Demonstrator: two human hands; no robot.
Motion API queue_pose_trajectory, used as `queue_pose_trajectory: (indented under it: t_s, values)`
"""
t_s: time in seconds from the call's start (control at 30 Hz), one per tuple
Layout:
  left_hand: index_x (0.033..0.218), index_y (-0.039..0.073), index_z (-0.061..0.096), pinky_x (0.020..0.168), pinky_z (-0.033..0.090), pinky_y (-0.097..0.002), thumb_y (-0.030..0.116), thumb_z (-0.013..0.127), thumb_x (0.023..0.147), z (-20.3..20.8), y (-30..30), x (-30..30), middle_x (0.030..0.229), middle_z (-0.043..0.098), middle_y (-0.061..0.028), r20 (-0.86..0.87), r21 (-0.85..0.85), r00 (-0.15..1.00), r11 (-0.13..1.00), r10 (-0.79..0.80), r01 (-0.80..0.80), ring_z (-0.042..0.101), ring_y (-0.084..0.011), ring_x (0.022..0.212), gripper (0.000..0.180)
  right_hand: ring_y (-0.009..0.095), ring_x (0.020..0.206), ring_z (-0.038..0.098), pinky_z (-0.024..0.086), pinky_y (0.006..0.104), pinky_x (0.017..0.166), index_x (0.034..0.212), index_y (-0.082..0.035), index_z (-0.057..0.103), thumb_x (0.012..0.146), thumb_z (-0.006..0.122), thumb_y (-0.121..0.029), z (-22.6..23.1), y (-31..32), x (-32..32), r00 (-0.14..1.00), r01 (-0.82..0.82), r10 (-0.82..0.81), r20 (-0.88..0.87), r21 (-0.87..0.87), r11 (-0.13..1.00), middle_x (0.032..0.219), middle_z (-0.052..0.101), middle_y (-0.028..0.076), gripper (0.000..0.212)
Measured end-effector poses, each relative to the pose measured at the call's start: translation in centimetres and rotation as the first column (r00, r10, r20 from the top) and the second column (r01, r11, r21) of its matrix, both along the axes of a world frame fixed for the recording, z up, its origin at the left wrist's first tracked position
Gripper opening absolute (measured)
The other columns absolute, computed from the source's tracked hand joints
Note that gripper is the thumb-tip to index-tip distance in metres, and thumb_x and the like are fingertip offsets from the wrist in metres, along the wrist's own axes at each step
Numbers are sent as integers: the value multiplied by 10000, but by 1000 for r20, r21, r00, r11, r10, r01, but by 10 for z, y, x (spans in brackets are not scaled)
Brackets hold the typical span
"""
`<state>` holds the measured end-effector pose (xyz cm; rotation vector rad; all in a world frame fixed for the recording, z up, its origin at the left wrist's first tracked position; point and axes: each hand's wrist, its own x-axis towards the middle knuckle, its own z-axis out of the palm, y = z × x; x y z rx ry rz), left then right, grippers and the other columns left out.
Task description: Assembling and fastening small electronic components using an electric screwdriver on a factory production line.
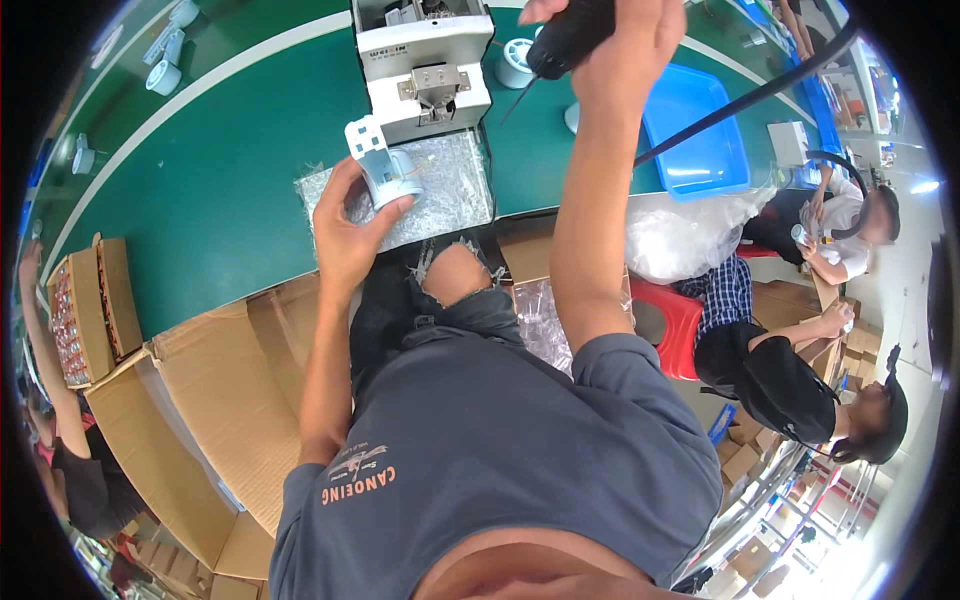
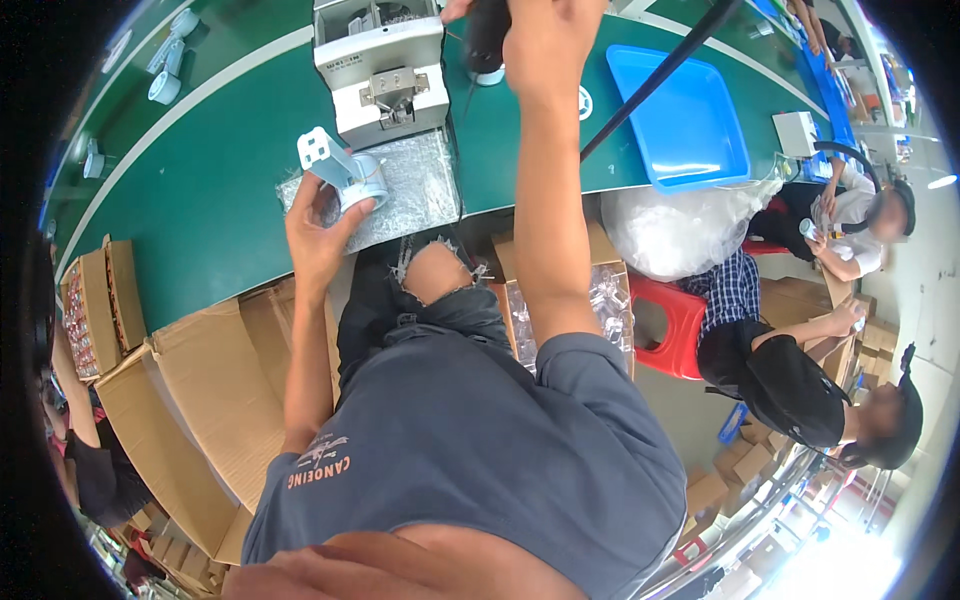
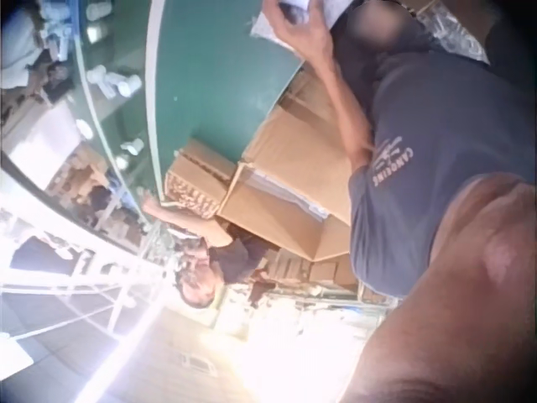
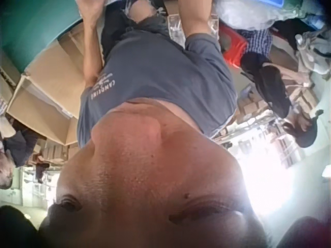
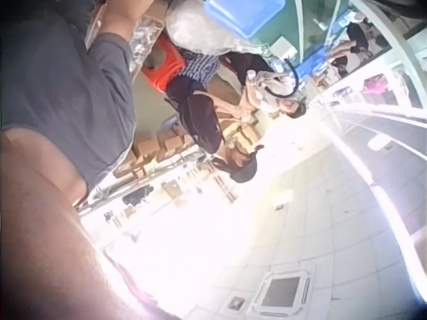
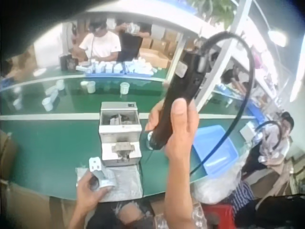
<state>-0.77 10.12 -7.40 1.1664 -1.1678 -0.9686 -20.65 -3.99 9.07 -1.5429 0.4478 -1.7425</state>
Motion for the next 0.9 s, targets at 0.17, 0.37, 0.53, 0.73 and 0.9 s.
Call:
queue_pose_trajectory:
  t_s: [0.17, 0.37, 0.53, 0.73, 0.9]
  values:
    - [1240, -23, 662, 1025, 488, -358, 54, 868, 750, -4, -7, -1, 1282, 627, -118, 125, -61, 992, 998, -4, 12, 619, -234, 1178, 537, 113, 489, 537, 429, 227, 472, 1322, 26, 506, 1079, 505, -475, -14, 6, 7, 844, -501, 459, 278, 99, 860, 656, 586, 69, 557]
    - [1276, 18, 678, 1002, 503, -361, 66, 886, 729, -9, -16, -6, 1265, 613, -123, 244, -123, 968, 992, 50, -20, 620, -249, 1154, 587, 103, 486, 534, 414, 214, 442, 1213, 22, 518, 1080, 498, -487, 18, 18, 45, 921, -176, 168, 351, -10, 984, 672, 597, 69, 527]
    - [1271, 33, 688, 996, 511, -364, 65, 904, 708, -10, -17, -6, 1242, 618, -116, 218, -118, 974, 993, 55, -29, 626, -244, 1145, 604, 112, 507, 555, 415, 216, 450, 1172, -4, 511, 1070, 566, -402, 6, 7, 54, 985, -79, 105, 136, -185, 980, 702, 601, 87, 414]
    - [1272, 33, 689, 982, 520, -365, 71, 910, 703, -12, -15, -3, 1246, 622, -114, 212, -121, 975, 992, 64, -39, 633, -242, 1135, 611, 99, 493, 536, 385, 210, 442, 1147, -4, 530, 1071, 576, -370, 7, 5, 54, 991, -125, 130, 12, -207, 970, 685, 598, 72, 376]
    - [1258, 27, 704, 964, 523, -344, 79, 913, 704, -12, -16, -6, 1236, 629, -117, 213, -140, 974, 989, 72, -42, 640, -233, 1121, 594, 103, 457, 528, 403, 208, 428, 1171, 9, 530, 1076, 533, -448, 9, 9, 45, 996, -83, 88, 7, -238, 968, 663, 609, 74, 467]
